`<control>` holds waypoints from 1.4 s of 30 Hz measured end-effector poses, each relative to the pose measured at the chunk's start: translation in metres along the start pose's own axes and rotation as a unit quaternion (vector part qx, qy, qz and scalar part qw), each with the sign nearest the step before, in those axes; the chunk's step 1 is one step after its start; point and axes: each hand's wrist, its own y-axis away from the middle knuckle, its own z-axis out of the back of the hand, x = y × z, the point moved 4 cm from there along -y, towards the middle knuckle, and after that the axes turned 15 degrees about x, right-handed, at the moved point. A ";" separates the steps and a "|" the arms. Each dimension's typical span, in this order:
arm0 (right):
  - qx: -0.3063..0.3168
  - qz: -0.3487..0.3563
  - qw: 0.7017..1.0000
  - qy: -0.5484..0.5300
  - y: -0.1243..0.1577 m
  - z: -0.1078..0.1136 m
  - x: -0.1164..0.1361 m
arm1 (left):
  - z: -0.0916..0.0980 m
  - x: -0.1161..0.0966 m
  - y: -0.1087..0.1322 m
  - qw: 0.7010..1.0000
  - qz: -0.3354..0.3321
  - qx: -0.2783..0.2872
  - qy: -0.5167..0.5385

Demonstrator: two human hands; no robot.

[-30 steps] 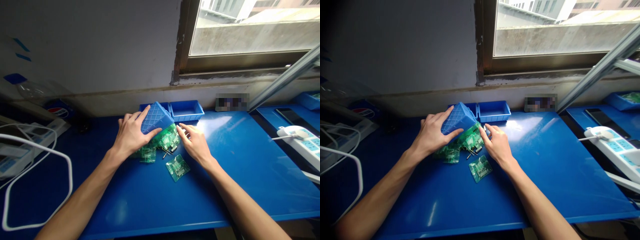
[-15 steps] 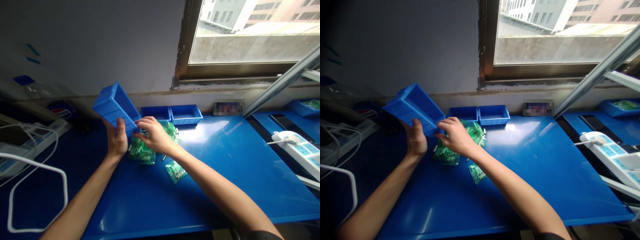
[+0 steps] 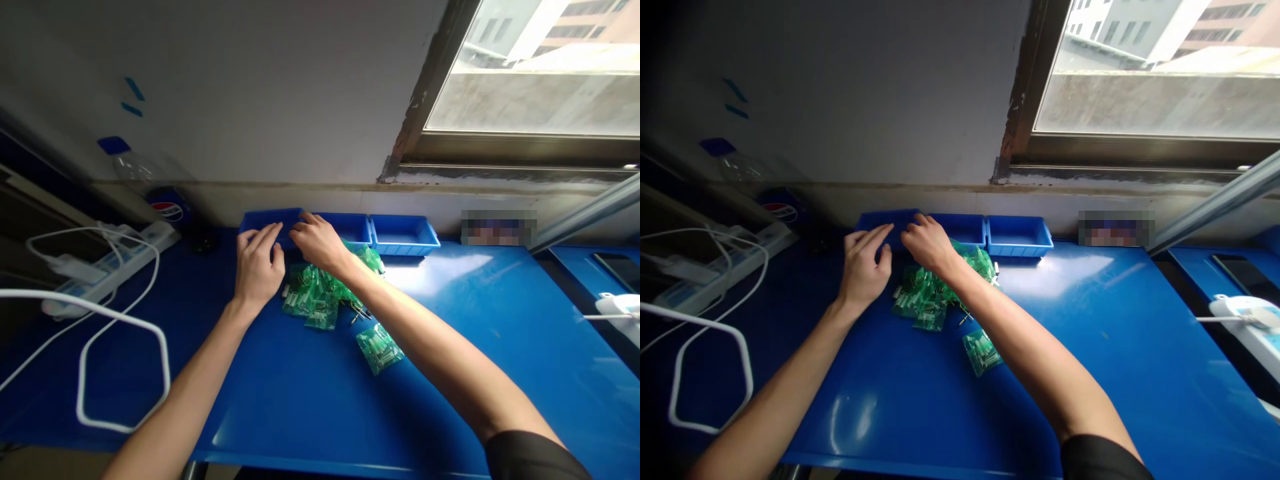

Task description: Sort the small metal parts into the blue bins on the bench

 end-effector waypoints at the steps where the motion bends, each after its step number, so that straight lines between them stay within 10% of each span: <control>1: 0.002 -0.004 1.000 -0.007 0.001 -0.003 0.000 | -0.006 0.003 -0.001 1.000 0.000 0.023 0.000; 6: -0.041 0.007 0.998 -0.052 0.030 0.003 0.001 | -0.023 0.011 -0.003 0.997 -0.014 0.074 0.007; 12: -0.163 -0.135 0.966 -0.150 0.099 0.022 -0.027 | -0.021 0.008 -0.009 0.994 -0.016 0.104 0.030; 20: -0.250 -0.211 0.920 -0.214 0.168 0.008 -0.043 | -0.023 -0.044 0.004 0.994 -0.085 0.065 -0.019; 30: -0.253 -0.200 0.909 -0.263 0.191 -0.020 -0.034 | -0.046 -0.069 0.007 0.995 -0.039 0.086 -0.031; 42: -0.292 -0.215 0.905 -0.221 0.200 -0.012 -0.036 | -0.046 -0.079 0.028 0.976 -0.172 0.089 0.098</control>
